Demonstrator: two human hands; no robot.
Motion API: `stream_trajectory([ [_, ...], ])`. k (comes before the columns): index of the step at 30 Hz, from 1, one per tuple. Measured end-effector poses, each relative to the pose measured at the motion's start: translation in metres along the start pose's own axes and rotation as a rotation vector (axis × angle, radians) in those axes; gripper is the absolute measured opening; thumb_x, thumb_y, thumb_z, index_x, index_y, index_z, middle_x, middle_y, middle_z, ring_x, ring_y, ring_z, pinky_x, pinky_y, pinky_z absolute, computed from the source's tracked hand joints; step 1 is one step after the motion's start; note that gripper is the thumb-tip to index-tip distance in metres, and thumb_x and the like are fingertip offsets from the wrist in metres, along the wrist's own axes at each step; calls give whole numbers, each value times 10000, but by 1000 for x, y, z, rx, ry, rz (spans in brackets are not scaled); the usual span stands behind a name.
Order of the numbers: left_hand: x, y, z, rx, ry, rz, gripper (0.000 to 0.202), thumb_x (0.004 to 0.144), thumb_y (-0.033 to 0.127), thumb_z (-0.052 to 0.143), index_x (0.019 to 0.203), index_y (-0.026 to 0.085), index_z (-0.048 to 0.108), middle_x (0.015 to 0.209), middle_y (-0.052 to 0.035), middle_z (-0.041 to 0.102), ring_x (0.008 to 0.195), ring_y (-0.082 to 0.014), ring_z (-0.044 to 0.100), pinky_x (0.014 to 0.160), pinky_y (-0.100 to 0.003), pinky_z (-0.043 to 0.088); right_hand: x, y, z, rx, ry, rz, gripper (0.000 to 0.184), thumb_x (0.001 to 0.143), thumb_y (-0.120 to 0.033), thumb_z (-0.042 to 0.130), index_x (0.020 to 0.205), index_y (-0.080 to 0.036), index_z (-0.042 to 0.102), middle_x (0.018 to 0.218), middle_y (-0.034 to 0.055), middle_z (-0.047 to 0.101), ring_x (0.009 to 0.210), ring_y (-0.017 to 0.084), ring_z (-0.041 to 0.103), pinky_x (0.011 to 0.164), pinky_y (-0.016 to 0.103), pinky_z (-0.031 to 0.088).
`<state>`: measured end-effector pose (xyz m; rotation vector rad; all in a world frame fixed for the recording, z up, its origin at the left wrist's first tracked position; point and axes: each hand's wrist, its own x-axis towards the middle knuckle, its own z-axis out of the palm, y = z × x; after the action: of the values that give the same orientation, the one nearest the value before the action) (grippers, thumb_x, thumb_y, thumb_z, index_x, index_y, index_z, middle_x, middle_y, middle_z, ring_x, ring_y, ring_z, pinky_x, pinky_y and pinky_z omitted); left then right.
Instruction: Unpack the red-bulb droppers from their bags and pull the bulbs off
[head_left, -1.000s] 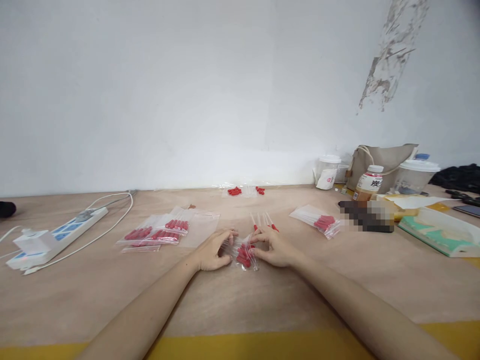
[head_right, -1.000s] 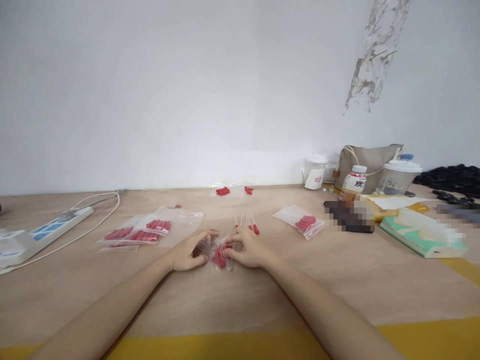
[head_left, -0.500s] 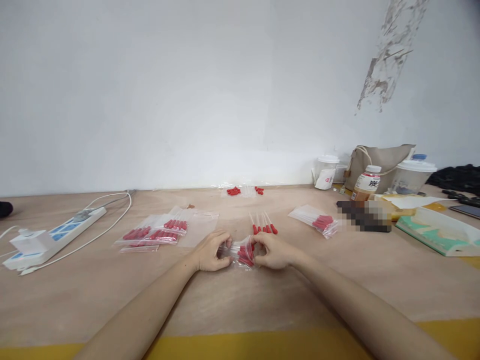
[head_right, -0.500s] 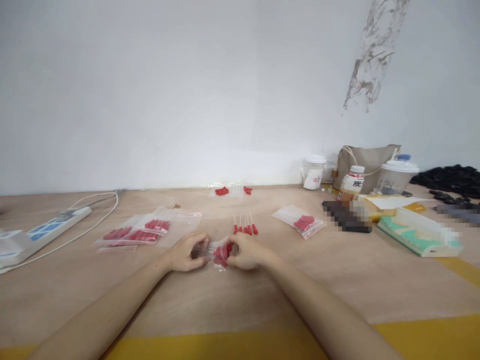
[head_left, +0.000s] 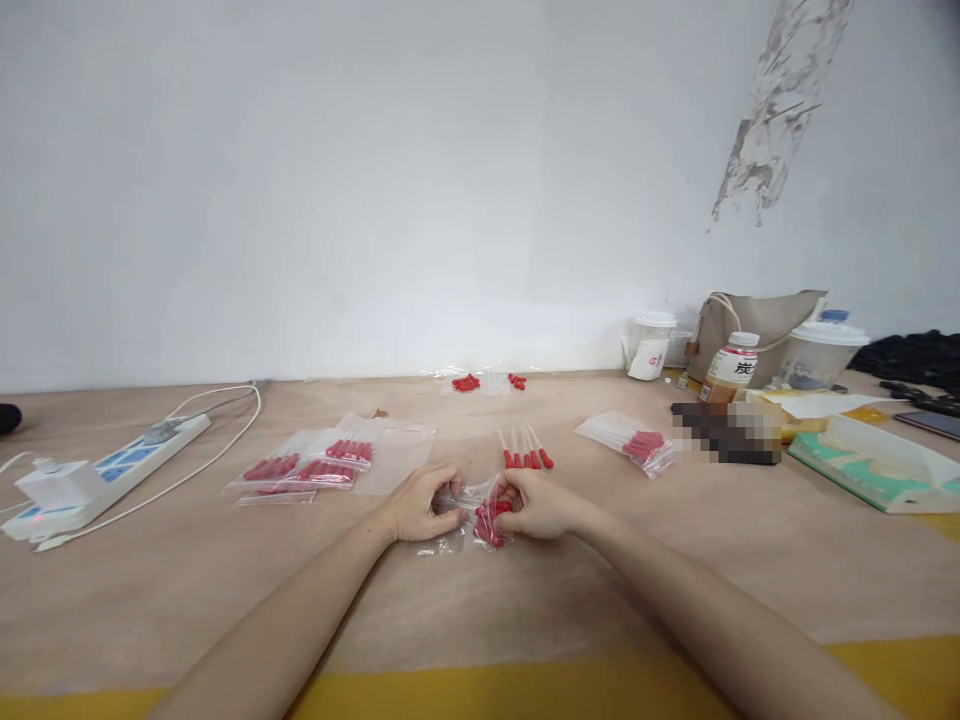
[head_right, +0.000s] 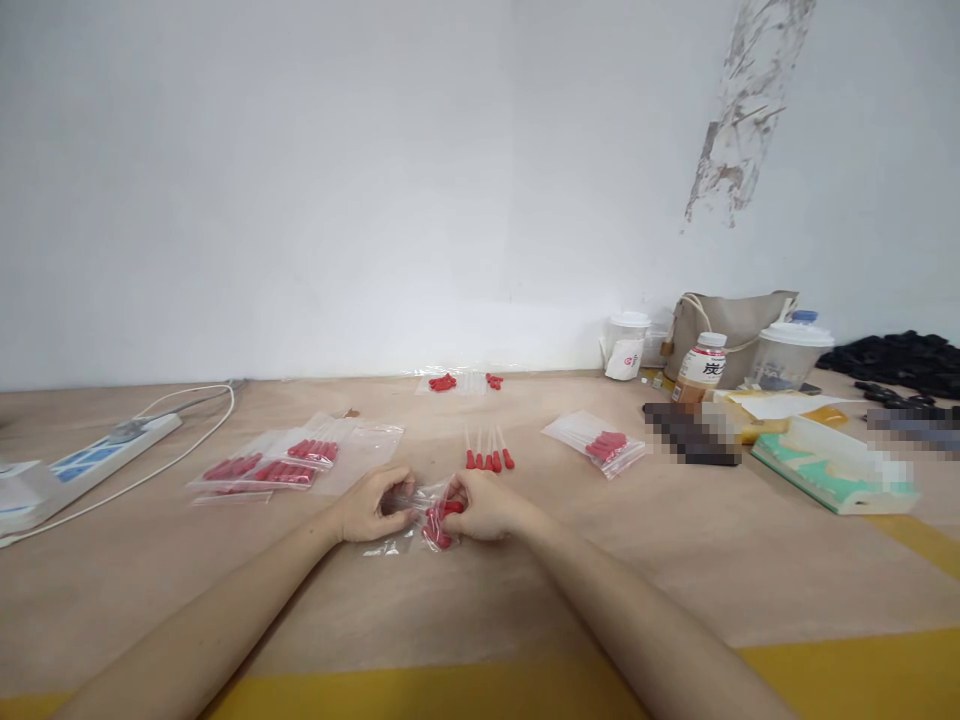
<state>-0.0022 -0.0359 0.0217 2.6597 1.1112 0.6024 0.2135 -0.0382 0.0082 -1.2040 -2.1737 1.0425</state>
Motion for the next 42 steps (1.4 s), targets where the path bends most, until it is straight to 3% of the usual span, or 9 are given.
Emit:
stream_trajectory([
  [4,0,4,-1,-35,70,72,290,659,211,528,941,180,471,956,-48,548,905,-192,494,821,-323,397,-1,-2,2,34,2,-32,159,609,-174,588,766,-153,593,652,-15,604,564,85,516,461,166,339],
  [7,0,4,-1,-56,65,147,531,647,133,489,1166,193,393,1205,-73,467,1128,-217,407,964,-373,321,-2,-3,2,125,25,-77,163,621,-179,582,783,-162,593,639,-24,605,558,86,529,483,172,367],
  [10,-1,1,0,-19,25,147,616,644,119,469,1242,204,350,1291,-66,409,1227,-224,313,1013,-399,274,-2,-5,-1,199,39,-67,195,617,-182,587,811,-163,590,648,-24,610,534,83,533,479,177,383],
  [23,-1,-2,0,20,13,93,596,647,121,475,1232,193,388,1302,-81,410,1240,-232,305,1013,-409,280,-3,-1,-32,446,108,28,258,537,-163,660,790,-146,614,800,20,657,735,135,601,693,269,484],
  [29,-1,-1,-3,12,-8,77,583,647,121,471,1221,202,403,1265,-72,450,1226,-225,326,1007,-407,286,-13,6,-75,477,144,84,282,563,-213,672,832,-141,630,795,42,677,751,154,625,727,299,501],
  [32,-1,-3,-3,5,-10,72,577,648,123,477,1215,203,412,1262,-68,452,1222,-225,327,1007,-398,285,-21,20,-99,544,241,93,271,561,-237,685,811,-141,638,805,58,678,739,157,628,727,303,511],
  [35,0,-3,-3,12,14,66,527,687,137,467,1206,214,423,1246,-54,471,1213,-221,334,1009,-400,269,-26,37,-107,572,455,67,270,566,-294,694,792,-155,641,857,75,675,796,177,627,752,315,513],
  [39,1,4,-4,47,80,9,385,795,180,395,1173,225,458,1181,-40,531,1155,-207,399,1001,-417,250,-22,59,-92,422,737,-30,355,581,-363,692,861,-156,621,904,85,669,862,201,618,805,340,497],
  [42,1,14,-4,79,80,10,347,823,293,424,1155,215,483,1165,-56,541,1129,-214,425,985,-412,276,-16,70,-75,226,789,-46,362,618,-378,664,900,-155,616,895,83,668,827,204,624,799,357,494],
])
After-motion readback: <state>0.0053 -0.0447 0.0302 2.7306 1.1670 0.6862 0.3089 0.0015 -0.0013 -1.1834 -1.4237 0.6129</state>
